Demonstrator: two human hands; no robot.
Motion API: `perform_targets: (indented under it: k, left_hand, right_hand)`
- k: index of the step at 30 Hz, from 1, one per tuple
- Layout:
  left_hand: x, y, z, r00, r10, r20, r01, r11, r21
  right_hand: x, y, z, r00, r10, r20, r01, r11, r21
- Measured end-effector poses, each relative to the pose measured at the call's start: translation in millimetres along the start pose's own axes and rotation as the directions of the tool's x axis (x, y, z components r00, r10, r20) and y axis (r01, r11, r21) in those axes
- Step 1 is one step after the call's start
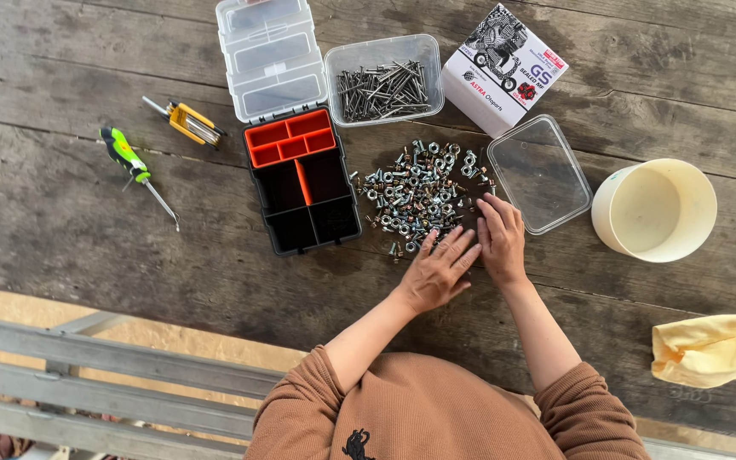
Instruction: The person sorts various nuts and bolts from a large pile on a wooden table, picking them up by hand and placing them into the compartments of a plastic organizer box.
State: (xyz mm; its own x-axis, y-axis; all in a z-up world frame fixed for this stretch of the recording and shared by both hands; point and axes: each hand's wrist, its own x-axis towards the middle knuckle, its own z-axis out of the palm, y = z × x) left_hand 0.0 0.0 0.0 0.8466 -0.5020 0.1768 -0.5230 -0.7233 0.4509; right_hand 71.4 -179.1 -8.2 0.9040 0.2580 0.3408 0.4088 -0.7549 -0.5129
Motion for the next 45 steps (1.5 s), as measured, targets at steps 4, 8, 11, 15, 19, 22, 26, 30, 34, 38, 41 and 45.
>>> perform_targets:
  k: [4, 8, 11, 15, 19, 22, 26, 30, 34, 38, 41, 45]
  left_hand:
    - [4.7, -3.7, -2.6, 0.993, -0.054, -0.102, 0.062, 0.995, 0.077]
    - [9.0, -14.6, 0.4, 0.964, -0.117, -0.237, 0.139, 0.987, 0.078]
    - [9.2, -21.7, -0.2, 0.942, -0.181, -0.283, 0.204, 0.977, 0.054]
    - [10.0, -18.8, -7.4, 0.927, -0.225, -0.300, 0.249, 0.968, 0.044]
    - [13.1, -12.1, -15.8, 0.905, -0.281, -0.318, 0.284, 0.958, -0.038]
    - [18.6, -7.5, -16.9, 0.881, -0.366, -0.301, 0.371, 0.928, -0.042]
    - [32.7, 0.5, -13.5, 0.853, -0.444, -0.274, 0.459, 0.888, -0.009]
    - [42.7, 6.9, -12.9, 0.826, -0.495, -0.269, 0.512, 0.859, -0.011]
    - [43.2, 14.2, -8.3, 0.798, -0.533, -0.281, 0.539, 0.840, -0.062]
    - [45.7, 19.0, -1.2, 0.773, -0.571, -0.276, 0.576, 0.814, -0.070]
    - [48.6, 20.7, 3.1, 0.750, -0.601, -0.274, 0.598, 0.794, -0.107]
    - [51.2, 24.4, 8.1, 0.702, -0.674, -0.231, 0.643, 0.739, -0.202]
  right_hand:
    - [13.1, -6.6, -7.5, 1.000, -0.011, 0.019, 0.010, 1.000, 0.012]
    - [28.7, -12.3, -8.1, 0.998, -0.037, 0.043, 0.036, 0.999, 0.025]
    - [37.4, -16.0, -4.9, 0.998, -0.043, 0.050, 0.041, 0.998, 0.043]
    - [42.9, -16.5, -3.0, 0.998, -0.028, 0.052, 0.024, 0.997, 0.067]
    - [44.1, -12.2, -1.4, 0.999, -0.026, 0.043, 0.023, 0.996, 0.086]
    - [43.8, -10.0, 0.2, 0.999, -0.012, 0.035, 0.008, 0.995, 0.096]
    - [45.0, -9.4, 1.1, 1.000, -0.007, 0.023, 0.005, 0.996, 0.087]
    - [46.0, -10.6, 2.1, 0.999, 0.009, 0.040, -0.013, 0.995, 0.097]
    - [44.2, -8.6, 2.5, 0.999, -0.001, 0.045, -0.004, 0.995, 0.102]
    - [41.7, -6.1, 1.6, 0.998, -0.007, 0.063, 0.000, 0.993, 0.118]
    - [40.6, -4.2, 2.0, 0.997, -0.010, 0.073, 0.000, 0.991, 0.135]
    - [38.4, 0.2, 2.5, 0.997, -0.023, 0.071, 0.010, 0.984, 0.179]
